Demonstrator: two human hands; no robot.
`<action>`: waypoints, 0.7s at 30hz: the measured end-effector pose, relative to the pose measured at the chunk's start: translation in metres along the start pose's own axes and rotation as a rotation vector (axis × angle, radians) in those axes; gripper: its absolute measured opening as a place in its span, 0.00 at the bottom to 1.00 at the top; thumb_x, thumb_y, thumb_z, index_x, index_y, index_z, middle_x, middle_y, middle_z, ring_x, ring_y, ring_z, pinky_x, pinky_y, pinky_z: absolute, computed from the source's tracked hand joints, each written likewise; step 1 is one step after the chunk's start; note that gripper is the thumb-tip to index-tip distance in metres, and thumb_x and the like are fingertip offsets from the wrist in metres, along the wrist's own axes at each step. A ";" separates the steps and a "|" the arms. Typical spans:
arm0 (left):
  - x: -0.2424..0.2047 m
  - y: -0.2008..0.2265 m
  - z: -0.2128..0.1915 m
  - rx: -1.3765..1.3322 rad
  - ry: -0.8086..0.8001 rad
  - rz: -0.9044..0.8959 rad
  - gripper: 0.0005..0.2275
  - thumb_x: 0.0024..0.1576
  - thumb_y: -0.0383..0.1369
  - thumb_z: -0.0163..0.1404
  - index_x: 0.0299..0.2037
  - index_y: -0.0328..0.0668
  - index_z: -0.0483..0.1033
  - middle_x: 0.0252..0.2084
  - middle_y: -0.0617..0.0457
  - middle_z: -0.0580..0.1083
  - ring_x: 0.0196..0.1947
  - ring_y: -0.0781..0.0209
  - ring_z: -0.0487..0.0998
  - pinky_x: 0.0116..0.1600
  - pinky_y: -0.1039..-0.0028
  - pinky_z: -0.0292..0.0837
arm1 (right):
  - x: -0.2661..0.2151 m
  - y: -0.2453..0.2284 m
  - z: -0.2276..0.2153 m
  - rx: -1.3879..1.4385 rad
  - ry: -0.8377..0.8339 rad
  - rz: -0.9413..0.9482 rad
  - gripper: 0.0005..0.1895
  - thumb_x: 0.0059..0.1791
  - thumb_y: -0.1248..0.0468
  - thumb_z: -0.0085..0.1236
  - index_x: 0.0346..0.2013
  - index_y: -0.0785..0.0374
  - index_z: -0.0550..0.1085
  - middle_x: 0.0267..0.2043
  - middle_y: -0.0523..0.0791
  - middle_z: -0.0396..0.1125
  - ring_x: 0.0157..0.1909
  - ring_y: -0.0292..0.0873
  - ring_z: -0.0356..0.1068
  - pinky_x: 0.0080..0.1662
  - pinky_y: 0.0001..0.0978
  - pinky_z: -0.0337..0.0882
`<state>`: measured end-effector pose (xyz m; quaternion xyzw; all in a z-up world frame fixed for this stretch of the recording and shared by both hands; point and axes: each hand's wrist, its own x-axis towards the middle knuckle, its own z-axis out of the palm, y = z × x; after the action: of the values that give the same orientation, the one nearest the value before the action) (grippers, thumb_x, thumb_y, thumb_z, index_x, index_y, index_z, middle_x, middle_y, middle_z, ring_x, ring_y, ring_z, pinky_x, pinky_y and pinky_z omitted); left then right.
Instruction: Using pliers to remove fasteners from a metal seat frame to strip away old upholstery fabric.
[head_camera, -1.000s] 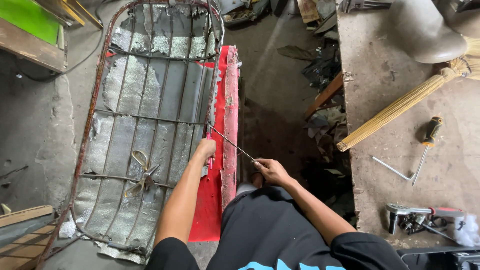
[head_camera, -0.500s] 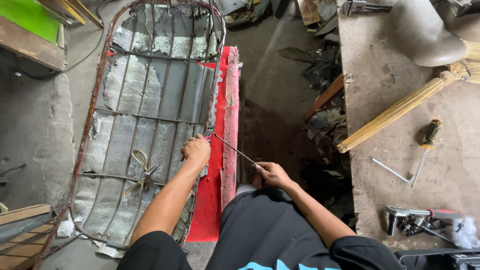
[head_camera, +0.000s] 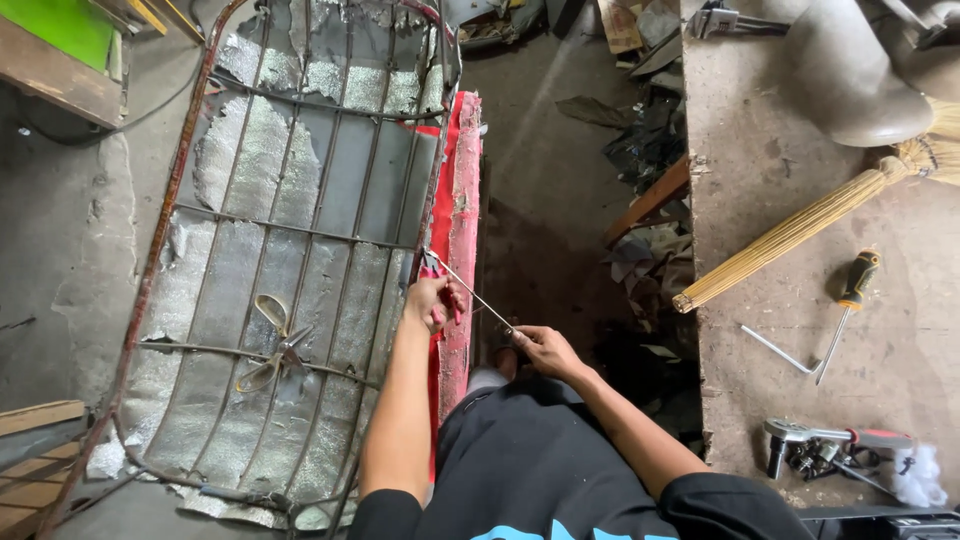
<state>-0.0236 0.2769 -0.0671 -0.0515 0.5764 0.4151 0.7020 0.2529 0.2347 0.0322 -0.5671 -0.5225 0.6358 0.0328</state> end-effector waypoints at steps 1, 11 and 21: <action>-0.018 0.003 0.006 -0.003 -0.004 0.001 0.07 0.67 0.37 0.41 0.40 0.52 0.71 0.31 0.61 0.71 0.27 0.66 0.76 0.23 0.94 0.53 | -0.004 -0.004 -0.001 -0.004 0.003 -0.001 0.20 0.54 0.47 0.54 0.58 0.43 0.80 0.43 0.60 0.78 0.46 0.55 0.80 0.46 0.43 0.82; -0.014 -0.016 -0.015 0.426 0.187 0.140 0.09 0.62 0.33 0.39 0.38 0.41 0.73 0.25 0.51 0.70 0.20 0.54 0.75 0.23 0.68 0.73 | -0.008 -0.005 -0.016 -0.098 0.022 0.012 0.20 0.56 0.43 0.50 0.59 0.37 0.79 0.49 0.57 0.77 0.59 0.61 0.73 0.59 0.55 0.73; -0.062 0.010 -0.023 1.166 0.527 0.162 0.21 0.57 0.34 0.42 0.58 0.36 0.77 0.52 0.39 0.80 0.55 0.39 0.81 0.58 0.50 0.76 | 0.005 0.008 -0.004 -0.124 -0.022 0.034 0.21 0.56 0.45 0.48 0.60 0.39 0.78 0.39 0.51 0.79 0.50 0.53 0.78 0.54 0.50 0.75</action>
<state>-0.0470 0.2379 -0.0178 0.2821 0.8624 0.0586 0.4162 0.2587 0.2369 0.0239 -0.5698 -0.5513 0.6091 -0.0191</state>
